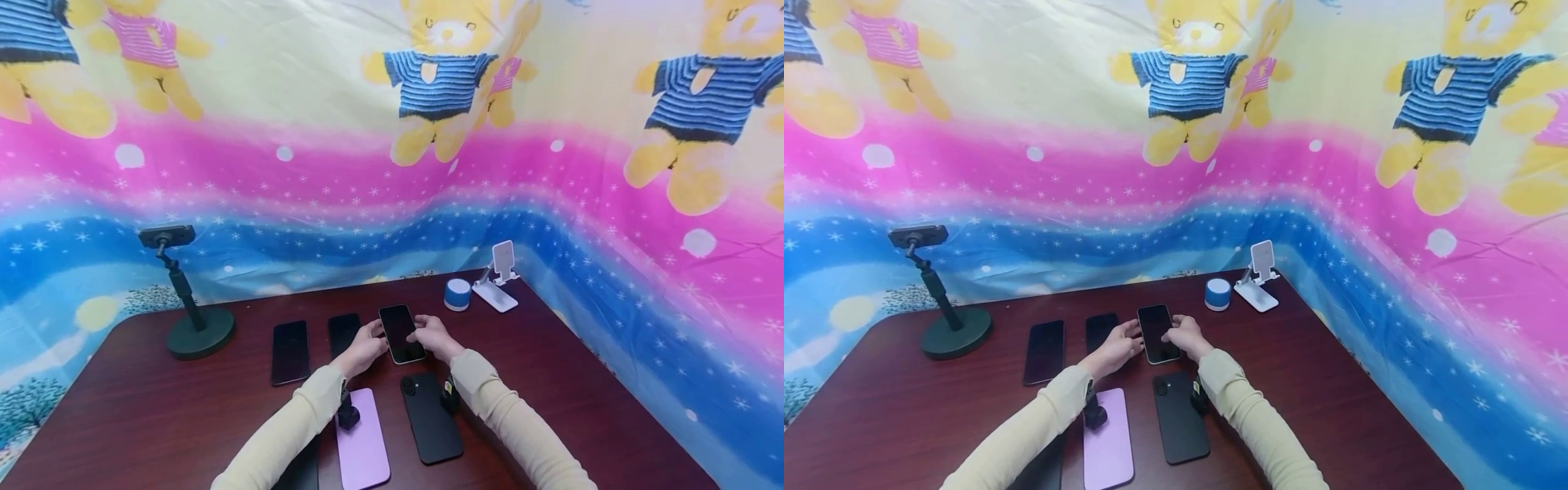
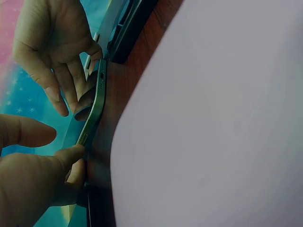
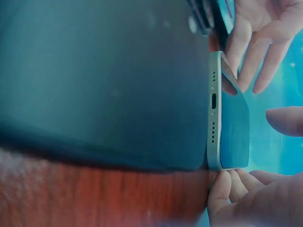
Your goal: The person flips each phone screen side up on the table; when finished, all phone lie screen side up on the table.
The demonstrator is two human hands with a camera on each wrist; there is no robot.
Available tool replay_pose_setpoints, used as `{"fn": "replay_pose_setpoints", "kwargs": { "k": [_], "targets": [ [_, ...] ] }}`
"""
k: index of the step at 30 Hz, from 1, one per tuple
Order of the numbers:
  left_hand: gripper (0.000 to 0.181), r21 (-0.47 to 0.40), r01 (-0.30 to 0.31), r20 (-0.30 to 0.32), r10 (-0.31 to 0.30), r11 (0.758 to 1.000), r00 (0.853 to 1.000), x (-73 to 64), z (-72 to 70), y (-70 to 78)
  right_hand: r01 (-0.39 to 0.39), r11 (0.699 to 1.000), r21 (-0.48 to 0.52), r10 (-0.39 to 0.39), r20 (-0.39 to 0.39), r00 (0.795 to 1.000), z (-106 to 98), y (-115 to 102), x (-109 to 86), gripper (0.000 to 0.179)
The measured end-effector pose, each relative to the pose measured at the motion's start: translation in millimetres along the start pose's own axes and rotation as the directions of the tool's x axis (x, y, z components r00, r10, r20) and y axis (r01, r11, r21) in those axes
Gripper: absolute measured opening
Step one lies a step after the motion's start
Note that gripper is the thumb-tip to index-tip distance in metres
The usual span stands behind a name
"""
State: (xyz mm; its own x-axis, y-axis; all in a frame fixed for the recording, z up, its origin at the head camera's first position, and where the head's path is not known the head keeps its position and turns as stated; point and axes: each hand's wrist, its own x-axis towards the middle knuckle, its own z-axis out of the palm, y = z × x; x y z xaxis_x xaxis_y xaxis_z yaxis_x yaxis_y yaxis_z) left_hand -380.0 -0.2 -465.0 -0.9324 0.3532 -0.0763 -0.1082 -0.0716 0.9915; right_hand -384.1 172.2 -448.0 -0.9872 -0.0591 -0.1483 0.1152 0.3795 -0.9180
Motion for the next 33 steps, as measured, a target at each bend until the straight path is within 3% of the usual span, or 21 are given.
{"fn": "replay_pose_setpoints", "kwargs": {
  "k": [12,19,27,33],
  "targets": [
    [0.081,0.114,-0.044,0.013,0.043,0.993,0.999,2.0,0.6,-1.3,-0.014,1.0,0.019,0.014,-0.016,1.0,1.7,-0.5,0.9,0.063],
    [0.084,0.131,-0.061,0.021,0.059,0.989,0.998,3.4,2.0,-2.2,-0.019,1.0,0.015,0.019,0.014,1.0,0.4,-1.9,-0.8,0.064],
    [0.081,0.217,-0.016,-0.02,0.021,0.976,1.0,2.0,6.1,1.6,-0.028,1.0,0.005,0.028,0.053,0.998,-3.7,0.6,1.8,0.065],
    [0.079,0.241,-0.004,-0.018,0.009,0.971,1.0,1.3,7.0,3.0,-0.023,1.0,0.005,0.022,0.074,0.997,-5.3,2.6,3.6,0.066]
  ]
}}
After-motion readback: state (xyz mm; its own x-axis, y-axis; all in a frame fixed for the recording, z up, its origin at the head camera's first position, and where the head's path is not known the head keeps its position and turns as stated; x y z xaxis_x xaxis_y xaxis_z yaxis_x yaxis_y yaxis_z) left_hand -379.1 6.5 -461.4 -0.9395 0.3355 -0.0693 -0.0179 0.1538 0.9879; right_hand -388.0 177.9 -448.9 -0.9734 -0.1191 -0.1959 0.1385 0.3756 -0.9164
